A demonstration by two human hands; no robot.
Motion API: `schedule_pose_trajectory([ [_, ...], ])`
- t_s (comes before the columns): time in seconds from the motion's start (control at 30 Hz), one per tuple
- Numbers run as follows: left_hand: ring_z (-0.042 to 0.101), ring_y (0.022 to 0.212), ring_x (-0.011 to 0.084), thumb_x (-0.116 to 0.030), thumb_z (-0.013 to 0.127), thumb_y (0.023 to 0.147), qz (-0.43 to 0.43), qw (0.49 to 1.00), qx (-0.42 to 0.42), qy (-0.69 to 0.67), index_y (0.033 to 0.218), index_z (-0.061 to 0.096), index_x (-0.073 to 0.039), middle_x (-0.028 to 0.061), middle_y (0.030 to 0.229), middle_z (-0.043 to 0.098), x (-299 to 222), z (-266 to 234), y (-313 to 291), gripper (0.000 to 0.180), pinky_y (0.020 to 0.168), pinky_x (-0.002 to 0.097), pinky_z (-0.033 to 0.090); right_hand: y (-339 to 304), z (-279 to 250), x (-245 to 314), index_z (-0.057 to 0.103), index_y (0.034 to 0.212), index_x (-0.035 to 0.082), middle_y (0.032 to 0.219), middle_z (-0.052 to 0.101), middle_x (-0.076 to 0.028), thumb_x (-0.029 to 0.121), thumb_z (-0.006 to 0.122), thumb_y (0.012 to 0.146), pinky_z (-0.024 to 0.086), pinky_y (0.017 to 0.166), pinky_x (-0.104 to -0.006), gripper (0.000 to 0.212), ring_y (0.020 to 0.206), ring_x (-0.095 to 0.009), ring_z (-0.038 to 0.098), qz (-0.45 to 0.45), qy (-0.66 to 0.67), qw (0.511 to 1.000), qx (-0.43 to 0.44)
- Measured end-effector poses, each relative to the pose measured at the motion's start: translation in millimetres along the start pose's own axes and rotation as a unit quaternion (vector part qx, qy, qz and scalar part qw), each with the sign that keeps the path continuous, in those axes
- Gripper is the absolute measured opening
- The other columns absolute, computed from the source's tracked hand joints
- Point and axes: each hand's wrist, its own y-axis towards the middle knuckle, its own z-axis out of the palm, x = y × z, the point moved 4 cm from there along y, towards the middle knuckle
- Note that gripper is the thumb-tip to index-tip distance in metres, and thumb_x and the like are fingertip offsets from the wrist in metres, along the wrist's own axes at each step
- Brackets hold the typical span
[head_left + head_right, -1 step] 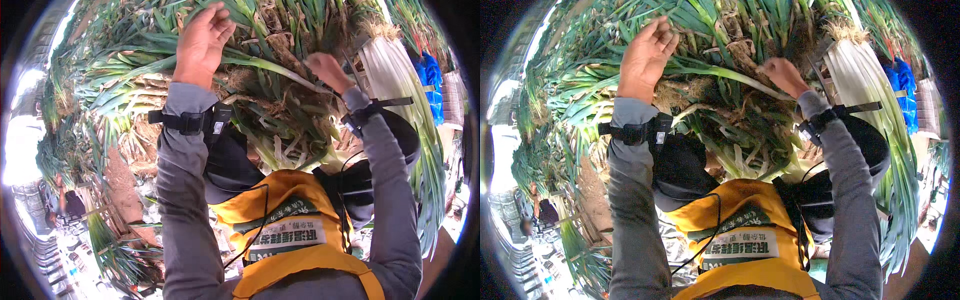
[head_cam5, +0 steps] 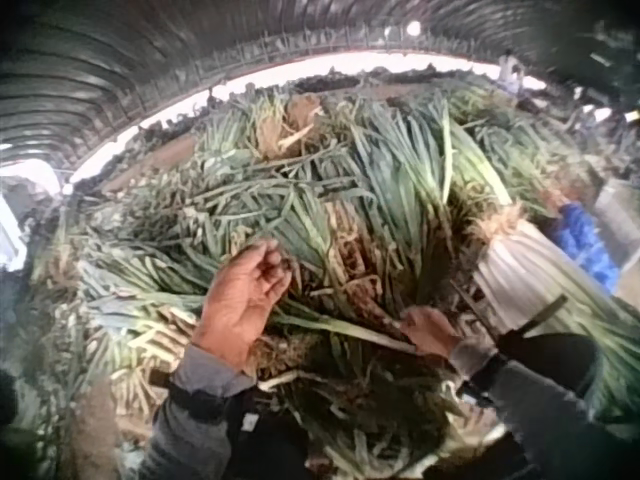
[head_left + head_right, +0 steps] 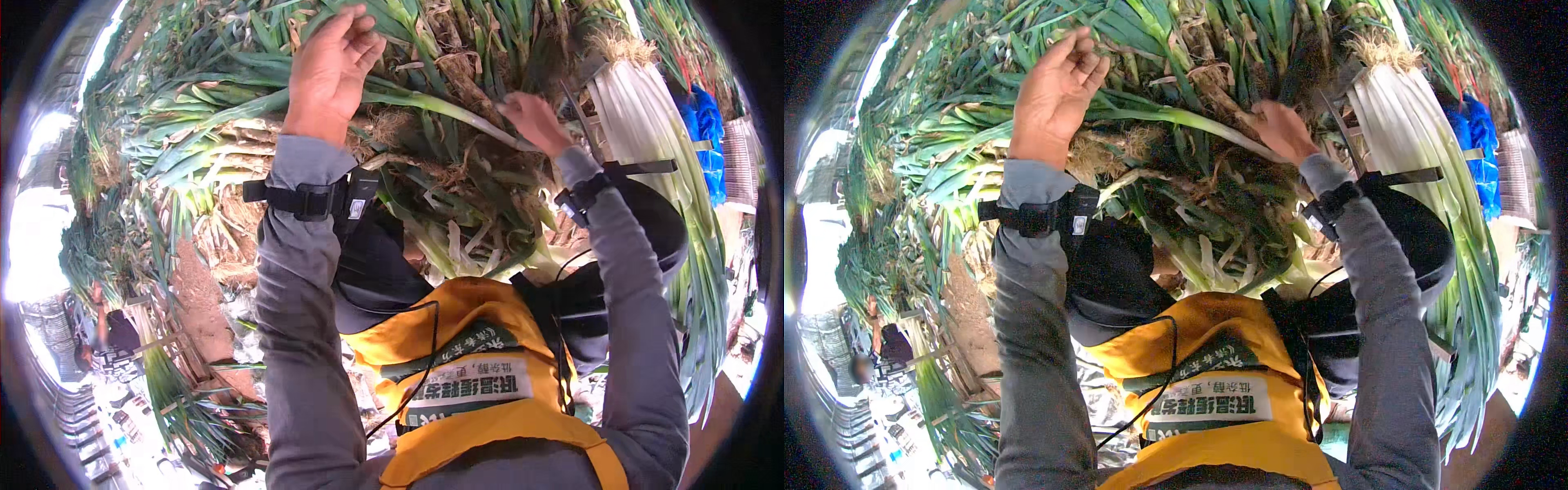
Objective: Peeling and trimming fresh leeks to prepare them for market.
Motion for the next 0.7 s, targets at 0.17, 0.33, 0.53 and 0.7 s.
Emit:
schedule_pose_trajectory([
  [0.17, 0.057, 0.077, 0.0134, -0.019, 0.063, 0.094, -0.018, 0.994, -0.088, -0.057, 0.104, 0.061, -0.002, 0.0017, 0.089, 0.061, 16, -34, 13, 0.020, 0.090, 0.0366, 0.051, -15, 79, -37, 0.059, 0.107, 0.001, 0.093, 0.063, -0.020, 0.031, 0.062, 0.091, 0.049, 0.075, -0.0491, 0.034, 0.087, -0.039, 0.062, -0.043, -0.087, 0.990, 0.099],
  [0.33, 0.052, 0.070, 0.0150, -0.023, 0.055, 0.099, 0.006, 0.983, -0.169, -0.077, 0.102, 0.056, -0.002, 0.0033, 0.083, 0.057, 7, -46, 21, 0.021, 0.090, 0.0392, 0.048, -39, 110, -39, 0.059, 0.121, 0.004, 0.111, 0.063, -0.021, 0.030, 0.062, 0.091, 0.050, 0.086, -0.0485, 0.040, 0.103, -0.038, 0.061, -0.070, -0.067, 0.990, 0.104],
  [0.53, 0.049, 0.066, 0.0170, -0.036, 0.049, 0.100, 0.123, 0.953, 0.019, -0.277, 0.108, 0.054, 0.003, 0.0050, 0.082, 0.055, -53, -12, 0, 0.040, 0.085, 0.0415, 0.045, -16, 76, 61, 0.066, 0.106, 0.005, 0.097, 0.067, -0.015, 0.026, 0.063, 0.092, 0.054, 0.072, -0.0430, 0.025, 0.084, -0.038, 0.066, -0.139, 0.129, 0.977, -0.093],
  [0.7, 0.053, 0.070, 0.0151, -0.035, 0.062, 0.090, 0.099, 0.915, 0.160, -0.357, 0.111, 0.055, 0.004, 0.0036, 0.081, 0.060, -80, 28, -42, 0.045, 0.083, 0.0392, 0.046, 6, 72, 72, 0.065, 0.106, 0.007, 0.102, 0.066, -0.015, 0.023, 0.064, 0.091, 0.054, 0.075, -0.0438, 0.022, 0.085, -0.036, 0.065, -0.182, 0.105, 0.966, -0.150],
])
